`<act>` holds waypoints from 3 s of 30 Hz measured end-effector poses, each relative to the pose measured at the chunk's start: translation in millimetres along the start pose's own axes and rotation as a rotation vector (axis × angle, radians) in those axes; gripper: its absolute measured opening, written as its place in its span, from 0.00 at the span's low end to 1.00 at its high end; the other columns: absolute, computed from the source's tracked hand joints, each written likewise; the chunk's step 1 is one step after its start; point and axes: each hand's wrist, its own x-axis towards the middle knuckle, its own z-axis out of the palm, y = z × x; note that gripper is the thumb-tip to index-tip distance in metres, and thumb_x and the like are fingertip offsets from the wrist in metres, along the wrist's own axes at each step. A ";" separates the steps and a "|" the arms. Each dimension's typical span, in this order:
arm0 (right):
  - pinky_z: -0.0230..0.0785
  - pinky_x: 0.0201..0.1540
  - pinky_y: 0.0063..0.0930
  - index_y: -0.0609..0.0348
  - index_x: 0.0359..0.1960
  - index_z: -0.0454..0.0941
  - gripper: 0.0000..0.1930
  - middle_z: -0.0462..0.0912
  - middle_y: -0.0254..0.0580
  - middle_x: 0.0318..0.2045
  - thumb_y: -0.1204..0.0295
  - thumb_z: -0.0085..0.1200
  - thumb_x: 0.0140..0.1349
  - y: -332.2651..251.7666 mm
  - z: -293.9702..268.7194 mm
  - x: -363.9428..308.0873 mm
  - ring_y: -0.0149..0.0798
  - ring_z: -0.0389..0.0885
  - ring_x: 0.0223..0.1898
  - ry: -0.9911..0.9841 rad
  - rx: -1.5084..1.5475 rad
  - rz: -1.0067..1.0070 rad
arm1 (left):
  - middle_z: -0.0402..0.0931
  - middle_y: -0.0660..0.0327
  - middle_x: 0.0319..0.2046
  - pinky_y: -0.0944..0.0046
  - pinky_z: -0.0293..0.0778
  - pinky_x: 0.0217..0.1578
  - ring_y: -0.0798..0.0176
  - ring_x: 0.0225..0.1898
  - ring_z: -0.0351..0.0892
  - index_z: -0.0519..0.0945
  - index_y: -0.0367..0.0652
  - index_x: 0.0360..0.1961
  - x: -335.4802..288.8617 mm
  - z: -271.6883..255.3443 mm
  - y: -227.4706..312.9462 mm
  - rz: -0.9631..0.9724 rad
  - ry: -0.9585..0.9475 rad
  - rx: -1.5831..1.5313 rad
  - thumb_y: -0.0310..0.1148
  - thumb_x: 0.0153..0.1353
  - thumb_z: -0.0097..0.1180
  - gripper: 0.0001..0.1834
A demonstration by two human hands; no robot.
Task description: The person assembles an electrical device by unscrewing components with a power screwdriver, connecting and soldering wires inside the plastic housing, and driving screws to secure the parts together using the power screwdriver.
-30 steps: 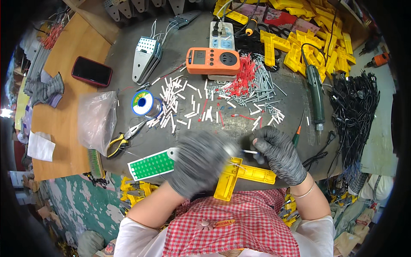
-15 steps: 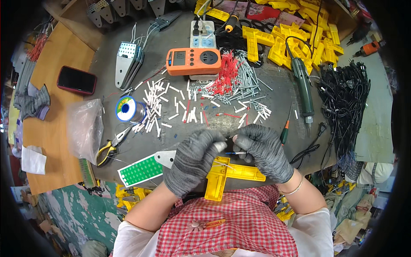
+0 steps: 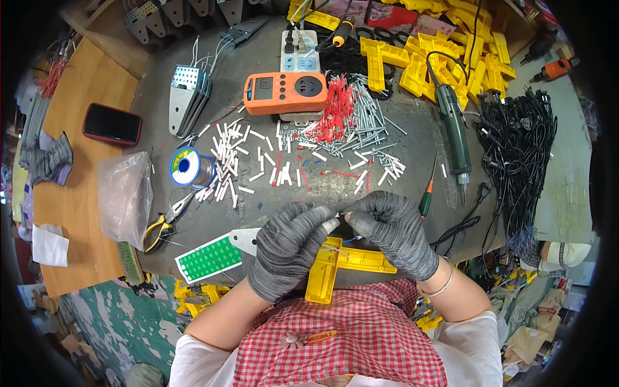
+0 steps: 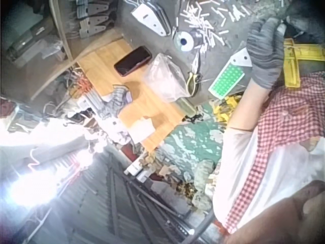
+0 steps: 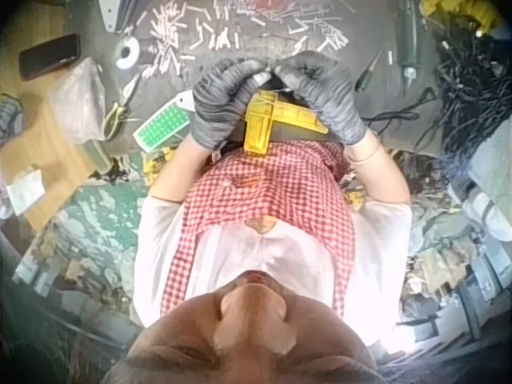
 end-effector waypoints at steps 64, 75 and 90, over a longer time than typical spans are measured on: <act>0.73 0.44 0.41 0.54 0.46 0.81 0.12 0.81 0.46 0.37 0.78 0.52 0.61 21.9 -4.9 -43.7 0.50 0.79 0.38 0.232 -0.870 -0.433 | 0.84 0.58 0.30 0.57 0.73 0.30 0.56 0.28 0.81 0.84 0.44 0.38 -54.5 -60.5 -1.0 -0.286 -0.300 -0.073 0.36 0.55 0.68 0.11; 0.74 0.37 0.37 0.59 0.35 0.78 0.05 0.80 0.47 0.28 0.72 0.59 0.61 37.6 19.2 25.5 0.48 0.80 0.32 0.315 -0.610 -0.395 | 0.77 0.59 0.41 0.49 0.62 0.49 0.53 0.43 0.73 0.81 0.50 0.36 -47.5 -13.7 -26.9 0.229 -0.035 0.317 0.38 0.47 0.68 0.14; 0.70 0.33 0.24 0.59 0.41 0.81 0.10 0.80 0.34 0.30 0.66 0.55 0.68 -1.9 -17.2 24.1 0.26 0.75 0.28 0.186 -0.101 -0.024 | 0.76 0.51 0.41 0.50 0.68 0.55 0.46 0.48 0.74 0.77 0.40 0.44 77.8 33.3 -73.3 0.169 -0.432 0.546 0.37 0.61 0.59 0.14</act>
